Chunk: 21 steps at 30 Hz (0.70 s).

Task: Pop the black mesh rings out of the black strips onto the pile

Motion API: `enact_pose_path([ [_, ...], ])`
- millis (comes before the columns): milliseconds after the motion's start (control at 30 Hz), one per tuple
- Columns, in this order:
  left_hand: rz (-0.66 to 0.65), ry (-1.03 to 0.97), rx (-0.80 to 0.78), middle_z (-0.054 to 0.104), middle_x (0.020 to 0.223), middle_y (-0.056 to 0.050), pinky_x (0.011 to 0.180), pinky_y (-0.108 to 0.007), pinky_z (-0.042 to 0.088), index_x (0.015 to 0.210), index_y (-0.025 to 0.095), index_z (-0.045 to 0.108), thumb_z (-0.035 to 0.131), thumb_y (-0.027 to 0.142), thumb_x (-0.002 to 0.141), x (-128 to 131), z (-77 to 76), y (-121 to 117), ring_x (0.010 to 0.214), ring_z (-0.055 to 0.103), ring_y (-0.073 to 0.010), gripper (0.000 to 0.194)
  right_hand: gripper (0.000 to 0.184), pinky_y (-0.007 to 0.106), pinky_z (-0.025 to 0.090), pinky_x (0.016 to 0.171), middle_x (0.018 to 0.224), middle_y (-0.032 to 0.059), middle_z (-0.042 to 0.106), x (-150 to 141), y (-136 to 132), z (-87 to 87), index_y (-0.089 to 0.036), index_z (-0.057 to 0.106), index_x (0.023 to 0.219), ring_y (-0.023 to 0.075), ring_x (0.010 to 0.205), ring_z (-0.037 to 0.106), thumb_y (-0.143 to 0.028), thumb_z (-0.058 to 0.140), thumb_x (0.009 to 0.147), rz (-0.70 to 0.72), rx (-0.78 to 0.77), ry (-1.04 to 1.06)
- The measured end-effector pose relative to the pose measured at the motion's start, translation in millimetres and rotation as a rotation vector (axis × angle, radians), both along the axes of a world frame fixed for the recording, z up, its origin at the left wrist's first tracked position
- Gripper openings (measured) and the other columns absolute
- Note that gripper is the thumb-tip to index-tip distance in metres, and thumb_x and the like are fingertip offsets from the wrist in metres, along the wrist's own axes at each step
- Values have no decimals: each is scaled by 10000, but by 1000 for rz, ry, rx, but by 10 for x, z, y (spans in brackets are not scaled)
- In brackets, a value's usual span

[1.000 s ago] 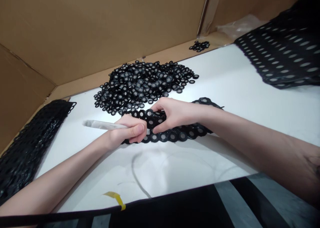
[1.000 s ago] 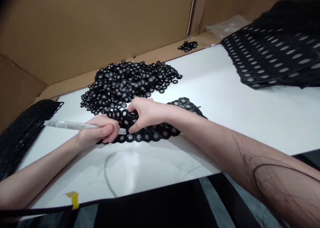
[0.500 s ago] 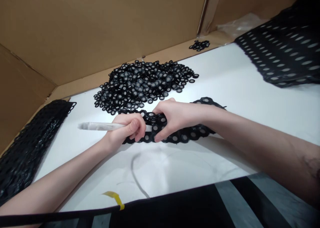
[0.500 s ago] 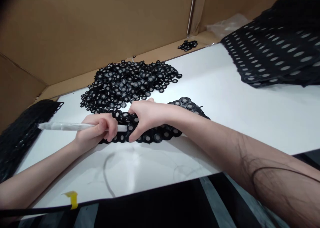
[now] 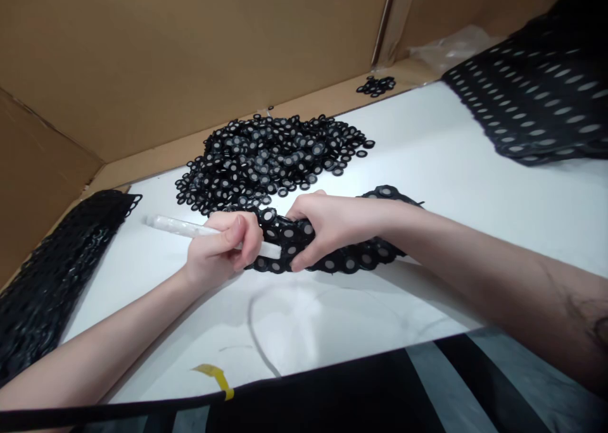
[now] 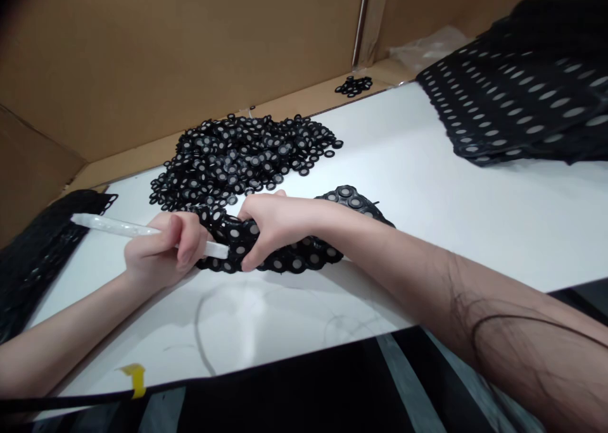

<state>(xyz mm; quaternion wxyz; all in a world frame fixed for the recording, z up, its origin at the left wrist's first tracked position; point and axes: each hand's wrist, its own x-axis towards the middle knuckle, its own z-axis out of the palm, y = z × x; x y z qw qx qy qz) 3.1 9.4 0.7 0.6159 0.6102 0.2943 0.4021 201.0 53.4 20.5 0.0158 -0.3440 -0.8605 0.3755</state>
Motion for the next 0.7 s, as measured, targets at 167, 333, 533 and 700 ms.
enact_pose_path([
  [167, -7, 8, -26, 370, 339, 17, 380, -249, 185, 493, 148, 507, 543, 444, 838, -23, -14, -10, 329, 284, -82, 457, 455, 248, 239, 583, 565, -68, 371, -6, -1, -1, -180, 376, 569, 93, 566, 379, -431, 755, 581, -12, 14, -10],
  [333, -57, 100, -25, 471, 407, -10, 391, -244, 196, 565, 131, 564, 525, 435, 864, -30, -48, -43, 385, 330, -93, 428, 491, 252, 243, 585, 561, -65, 356, -9, 0, -7, -184, 354, 568, 99, 572, 366, -461, 760, 569, -37, 32, -25],
  [533, -85, 224, -12, 483, 434, -18, 389, -243, 188, 555, 124, 554, 520, 457, 861, -28, -22, -60, 396, 325, -87, 454, 472, 255, 242, 588, 555, -65, 363, -3, -10, 2, -183, 365, 567, 97, 568, 370, -446, 758, 577, -24, 38, -20],
  [700, -134, 312, -32, 429, 407, -5, 385, -245, 179, 519, 136, 525, 506, 492, 856, -47, 21, -34, 386, 331, -90, 490, 450, 251, 238, 586, 538, -75, 339, -7, -18, 4, -181, 374, 572, 87, 555, 359, -418, 756, 586, -11, 23, -5],
])
